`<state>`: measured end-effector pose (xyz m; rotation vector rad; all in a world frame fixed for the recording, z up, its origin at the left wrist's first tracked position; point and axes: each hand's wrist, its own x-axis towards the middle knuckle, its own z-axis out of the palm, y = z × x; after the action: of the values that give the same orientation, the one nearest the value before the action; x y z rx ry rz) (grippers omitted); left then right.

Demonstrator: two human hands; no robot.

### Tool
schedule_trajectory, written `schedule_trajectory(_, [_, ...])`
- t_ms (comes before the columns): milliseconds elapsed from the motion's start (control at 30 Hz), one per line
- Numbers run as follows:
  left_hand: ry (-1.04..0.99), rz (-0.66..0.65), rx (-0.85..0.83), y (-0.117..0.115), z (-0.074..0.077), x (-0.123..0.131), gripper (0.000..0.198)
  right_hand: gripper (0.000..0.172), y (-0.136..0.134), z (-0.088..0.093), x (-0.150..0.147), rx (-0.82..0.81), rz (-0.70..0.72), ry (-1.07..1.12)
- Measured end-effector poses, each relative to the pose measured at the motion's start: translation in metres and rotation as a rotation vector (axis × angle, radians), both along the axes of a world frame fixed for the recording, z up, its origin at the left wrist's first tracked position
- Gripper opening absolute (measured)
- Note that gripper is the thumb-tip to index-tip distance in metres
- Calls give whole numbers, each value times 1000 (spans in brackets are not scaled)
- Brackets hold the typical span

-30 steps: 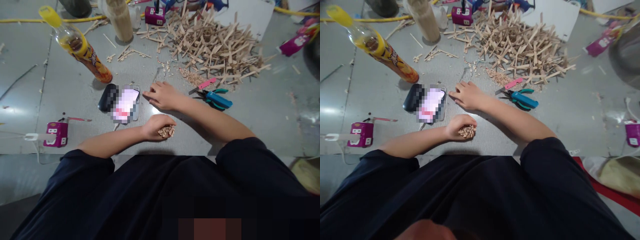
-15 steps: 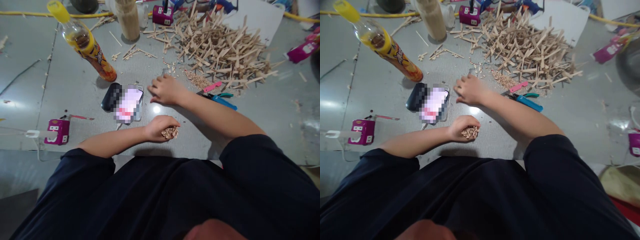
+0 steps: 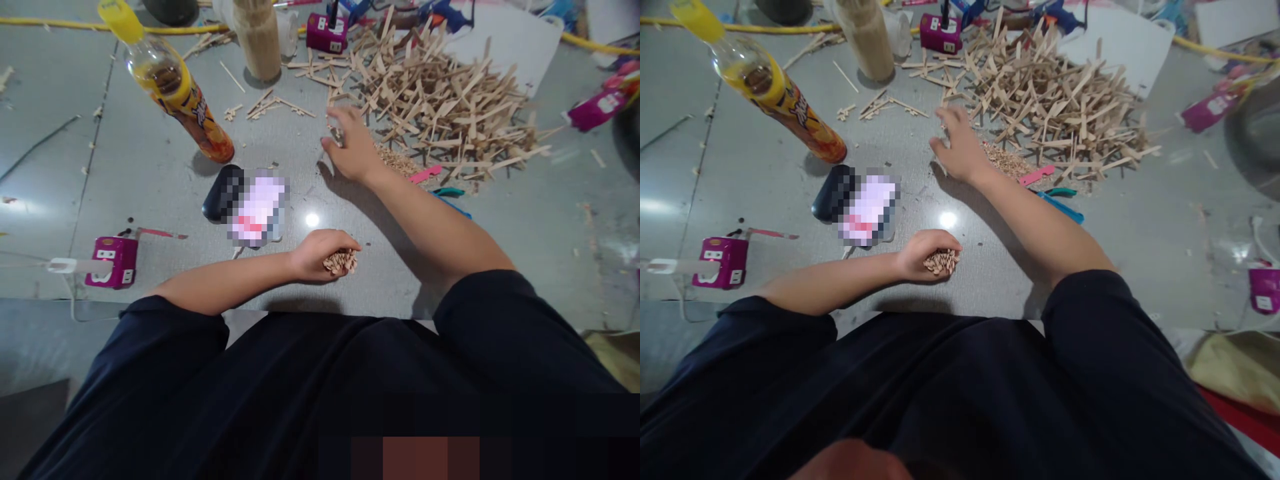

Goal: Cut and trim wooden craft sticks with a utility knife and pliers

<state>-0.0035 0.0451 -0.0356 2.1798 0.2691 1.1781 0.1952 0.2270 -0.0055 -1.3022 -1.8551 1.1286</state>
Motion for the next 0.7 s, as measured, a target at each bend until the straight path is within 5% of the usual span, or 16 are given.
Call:
schedule_trajectory(233, [65, 12, -43, -2, 0, 1, 41, 41, 7, 13, 11, -234, -21, -151])
schedule_trajectory(367, [-1, 14, -29, -1, 1, 1, 43, 6, 2, 21, 11, 35, -180, -215])
schedule_trajectory(433, [2, 13, -25, -1, 0, 1, 42, 7, -2, 27, 6, 162, -199, -235])
schedule_trajectory(567, [45, -12, -61, 1, -4, 1, 44, 12, -19, 30, -13, 183, -81, -278])
schedule_trajectory(700, [16, 1, -63, -1, -5, 2, 45, 12, -47, 25, -31, 105, 181, -247])
